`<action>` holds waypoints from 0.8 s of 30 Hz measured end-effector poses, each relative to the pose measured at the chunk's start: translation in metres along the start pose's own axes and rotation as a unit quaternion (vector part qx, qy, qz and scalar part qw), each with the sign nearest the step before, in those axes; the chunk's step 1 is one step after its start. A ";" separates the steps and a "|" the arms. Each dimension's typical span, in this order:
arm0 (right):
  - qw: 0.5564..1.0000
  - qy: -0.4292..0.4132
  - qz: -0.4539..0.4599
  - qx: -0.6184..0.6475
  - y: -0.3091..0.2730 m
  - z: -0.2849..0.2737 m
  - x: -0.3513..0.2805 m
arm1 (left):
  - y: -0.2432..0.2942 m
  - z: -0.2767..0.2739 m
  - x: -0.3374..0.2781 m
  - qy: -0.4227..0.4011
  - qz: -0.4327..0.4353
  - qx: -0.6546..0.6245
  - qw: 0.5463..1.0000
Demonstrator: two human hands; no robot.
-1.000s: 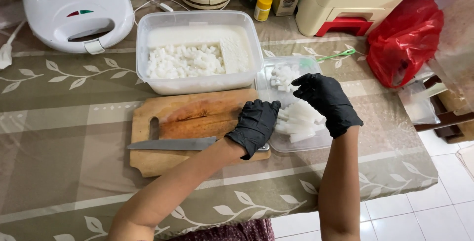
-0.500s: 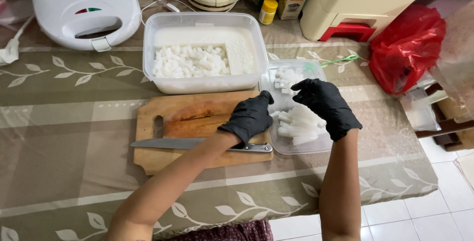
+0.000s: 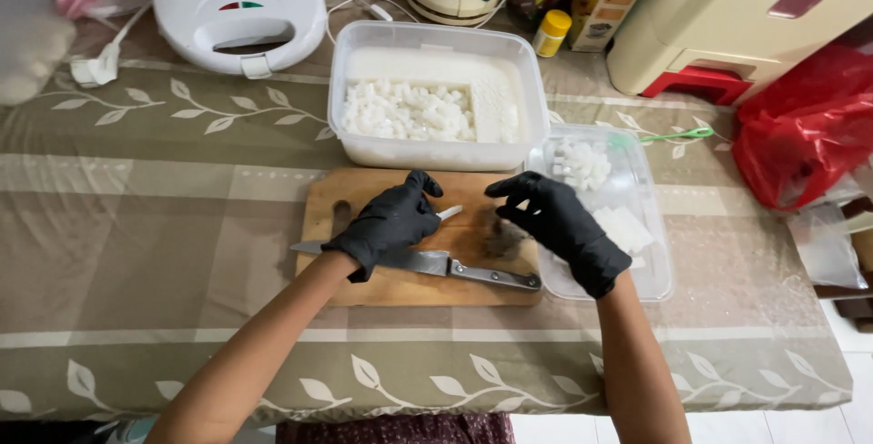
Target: Cutting strips of agar agar into small pieces on a wooden board and transferring them to a container.
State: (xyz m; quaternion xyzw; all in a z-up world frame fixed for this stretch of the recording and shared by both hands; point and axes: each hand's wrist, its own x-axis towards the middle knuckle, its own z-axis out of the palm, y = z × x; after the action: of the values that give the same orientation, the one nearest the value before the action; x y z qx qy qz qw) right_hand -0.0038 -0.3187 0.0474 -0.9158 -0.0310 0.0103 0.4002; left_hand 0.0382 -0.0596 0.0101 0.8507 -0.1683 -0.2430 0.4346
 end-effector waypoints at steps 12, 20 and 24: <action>0.987 -0.098 -0.044 -0.121 -0.027 0.041 -0.003 | -0.020 -0.009 -0.043 0.125 -0.036 0.109 0.985; 0.975 -0.139 -0.085 -0.150 -0.034 0.049 -0.019 | -0.099 0.015 0.002 0.216 0.022 0.241 0.946; 0.964 -0.149 -0.139 -0.172 -0.051 0.061 -0.034 | -0.067 -0.008 -0.017 0.234 0.027 0.248 0.940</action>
State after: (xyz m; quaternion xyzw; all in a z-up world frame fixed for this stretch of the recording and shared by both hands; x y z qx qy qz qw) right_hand -0.0433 -0.2421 0.0431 -0.9457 -0.2189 0.0850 0.2249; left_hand 0.0338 -0.0081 -0.0368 0.9594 -0.1400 0.0239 0.2438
